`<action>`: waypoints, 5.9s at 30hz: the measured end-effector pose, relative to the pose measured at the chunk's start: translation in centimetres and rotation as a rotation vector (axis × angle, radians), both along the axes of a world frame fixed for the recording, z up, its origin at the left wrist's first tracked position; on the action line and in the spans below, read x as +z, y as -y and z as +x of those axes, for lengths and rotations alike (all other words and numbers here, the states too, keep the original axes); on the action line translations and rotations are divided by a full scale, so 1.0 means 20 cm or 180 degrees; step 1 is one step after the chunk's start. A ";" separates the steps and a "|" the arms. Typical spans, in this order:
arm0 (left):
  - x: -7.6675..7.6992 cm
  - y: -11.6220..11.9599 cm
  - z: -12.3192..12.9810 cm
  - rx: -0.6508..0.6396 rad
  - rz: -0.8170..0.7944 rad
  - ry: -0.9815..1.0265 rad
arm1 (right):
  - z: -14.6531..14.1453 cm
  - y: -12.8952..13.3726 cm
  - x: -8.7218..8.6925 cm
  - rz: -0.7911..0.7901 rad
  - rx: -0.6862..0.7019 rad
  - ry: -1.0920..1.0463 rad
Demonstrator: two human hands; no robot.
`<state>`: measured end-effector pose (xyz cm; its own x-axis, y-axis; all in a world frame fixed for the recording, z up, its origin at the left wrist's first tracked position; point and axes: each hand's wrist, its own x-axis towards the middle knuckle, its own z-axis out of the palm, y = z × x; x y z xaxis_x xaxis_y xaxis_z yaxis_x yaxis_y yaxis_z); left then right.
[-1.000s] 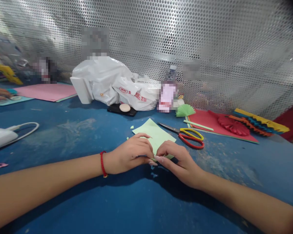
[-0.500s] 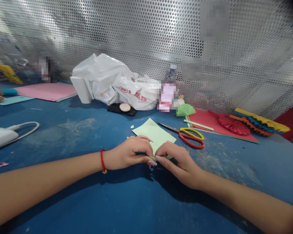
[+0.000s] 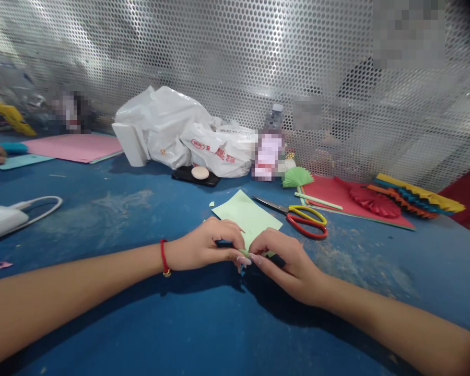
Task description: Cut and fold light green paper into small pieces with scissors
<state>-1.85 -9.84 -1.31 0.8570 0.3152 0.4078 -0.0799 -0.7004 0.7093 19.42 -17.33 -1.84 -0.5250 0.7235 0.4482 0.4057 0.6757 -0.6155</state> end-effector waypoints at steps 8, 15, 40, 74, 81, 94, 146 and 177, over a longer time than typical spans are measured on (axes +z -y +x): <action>-0.02 0.00 0.00 -0.0037 0.0563 -0.0130 | -0.01 0.00 0.00 0.0222 0.0204 0.0485; 0.00 0.02 0.00 0.0069 0.0465 -0.0295 | -0.01 0.01 -0.01 0.0662 0.0184 0.0726; 0.01 0.01 -0.02 -0.0136 0.0184 -0.0143 | 0.00 -0.01 0.01 -0.0785 0.0007 -0.0413; 0.00 0.00 -0.01 -0.0041 -0.0044 -0.0100 | -0.01 0.01 -0.03 0.0368 -0.0711 -0.0615; 0.00 0.00 -0.02 0.0107 0.0049 -0.0103 | 0.01 0.00 -0.04 0.0645 -0.0471 -0.0475; -0.01 0.01 -0.01 0.0211 0.0230 -0.0016 | 0.00 0.00 -0.04 0.0760 -0.0454 -0.0400; -0.05 0.02 -0.01 0.0752 0.2075 -0.0055 | 0.00 0.00 -0.06 0.0782 -0.0787 -0.0080; -0.05 0.02 -0.01 0.0688 0.2109 0.0105 | 0.01 -0.01 -0.03 -0.0031 -0.0576 -0.0593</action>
